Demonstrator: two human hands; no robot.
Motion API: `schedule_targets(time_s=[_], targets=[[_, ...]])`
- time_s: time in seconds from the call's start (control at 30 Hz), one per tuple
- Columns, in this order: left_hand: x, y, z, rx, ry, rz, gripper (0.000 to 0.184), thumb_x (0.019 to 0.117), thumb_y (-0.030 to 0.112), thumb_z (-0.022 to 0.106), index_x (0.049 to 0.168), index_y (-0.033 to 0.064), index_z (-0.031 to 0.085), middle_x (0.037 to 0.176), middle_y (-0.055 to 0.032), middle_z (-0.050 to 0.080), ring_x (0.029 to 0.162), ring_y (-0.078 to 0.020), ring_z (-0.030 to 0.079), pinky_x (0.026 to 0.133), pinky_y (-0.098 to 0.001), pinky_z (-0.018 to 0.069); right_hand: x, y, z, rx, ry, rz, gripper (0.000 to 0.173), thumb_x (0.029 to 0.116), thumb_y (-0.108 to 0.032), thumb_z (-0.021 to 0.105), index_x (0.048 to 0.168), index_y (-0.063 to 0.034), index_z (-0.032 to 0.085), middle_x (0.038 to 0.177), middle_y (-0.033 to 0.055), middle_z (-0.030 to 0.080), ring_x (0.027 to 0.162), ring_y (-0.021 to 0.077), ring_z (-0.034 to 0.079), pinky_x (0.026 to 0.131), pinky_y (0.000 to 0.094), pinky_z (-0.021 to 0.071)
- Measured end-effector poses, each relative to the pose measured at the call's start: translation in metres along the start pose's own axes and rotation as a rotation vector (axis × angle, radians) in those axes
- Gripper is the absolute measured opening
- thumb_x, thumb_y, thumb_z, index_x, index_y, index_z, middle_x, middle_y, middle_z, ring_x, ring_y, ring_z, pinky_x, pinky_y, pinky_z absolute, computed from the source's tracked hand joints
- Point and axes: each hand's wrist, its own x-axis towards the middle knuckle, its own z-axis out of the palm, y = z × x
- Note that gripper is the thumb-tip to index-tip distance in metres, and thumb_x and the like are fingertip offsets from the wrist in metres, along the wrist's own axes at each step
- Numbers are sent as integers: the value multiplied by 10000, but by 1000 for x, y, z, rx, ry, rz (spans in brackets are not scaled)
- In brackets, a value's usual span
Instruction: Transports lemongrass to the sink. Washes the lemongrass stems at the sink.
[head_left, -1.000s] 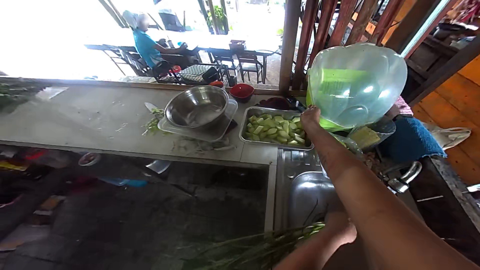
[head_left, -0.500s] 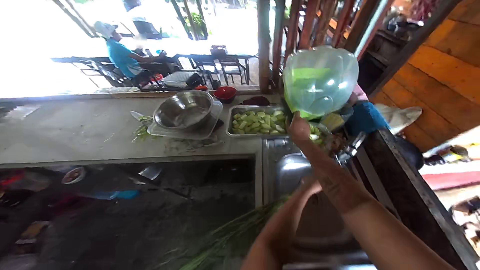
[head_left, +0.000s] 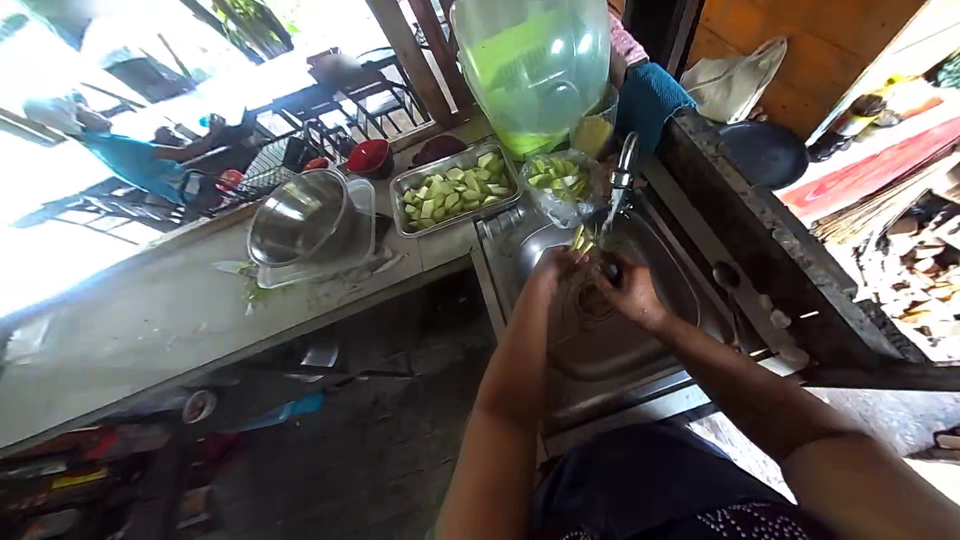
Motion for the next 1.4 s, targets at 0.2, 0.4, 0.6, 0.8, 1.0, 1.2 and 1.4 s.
schedule_targets(time_s=[0.2,0.4,0.6,0.8,1.0,1.2,1.4], targets=[[-11,7,-12,-95,54,-28,271,1021,108,597,1275,13,600,1061,-81,685,778,-98,613,689,-251,509,10,9,-3,-117,-13,170,338,1019,-243,612,1176,43,697,918,233,712,852,374,693,826,572,538],[-11,3,-15,-71,112,31,243,990,66,636,1211,-22,590,1033,-117,648,821,-148,622,745,-307,540,42,-14,12,-102,-34,287,466,1042,-170,546,1493,-57,509,1058,271,699,961,440,683,868,621,521],[-1,-3,-10,115,216,114,335,936,36,703,1213,-82,557,1084,-219,627,922,-270,663,845,-423,575,57,-16,13,-262,-139,327,595,1030,-199,541,1597,-135,372,1133,272,698,1041,468,677,890,651,511],[-4,-6,-3,306,263,146,284,977,131,679,1180,-41,578,1052,-230,652,863,-315,685,783,-470,581,61,-22,23,-397,-234,399,763,1039,-216,529,1669,-240,99,1120,254,707,1064,444,685,897,609,523],[-2,-11,-3,365,276,181,249,971,107,649,1152,-53,591,1027,-246,651,879,-353,671,794,-517,562,62,-21,36,-411,-250,435,715,1059,-212,469,1670,-268,101,1179,259,694,1098,447,676,905,611,524],[2,-13,0,345,273,158,251,966,122,666,1136,-48,594,1020,-235,647,891,-340,657,800,-507,550,67,-13,41,-380,-229,463,495,1051,-194,498,1533,-135,403,1192,256,688,1131,449,668,916,621,524],[5,-16,3,259,250,151,295,970,107,683,1188,-54,569,1009,-208,658,793,-266,696,755,-423,605,77,11,42,-274,-243,418,499,1051,-184,505,1546,-162,442,1229,272,674,1151,463,651,945,640,507]])
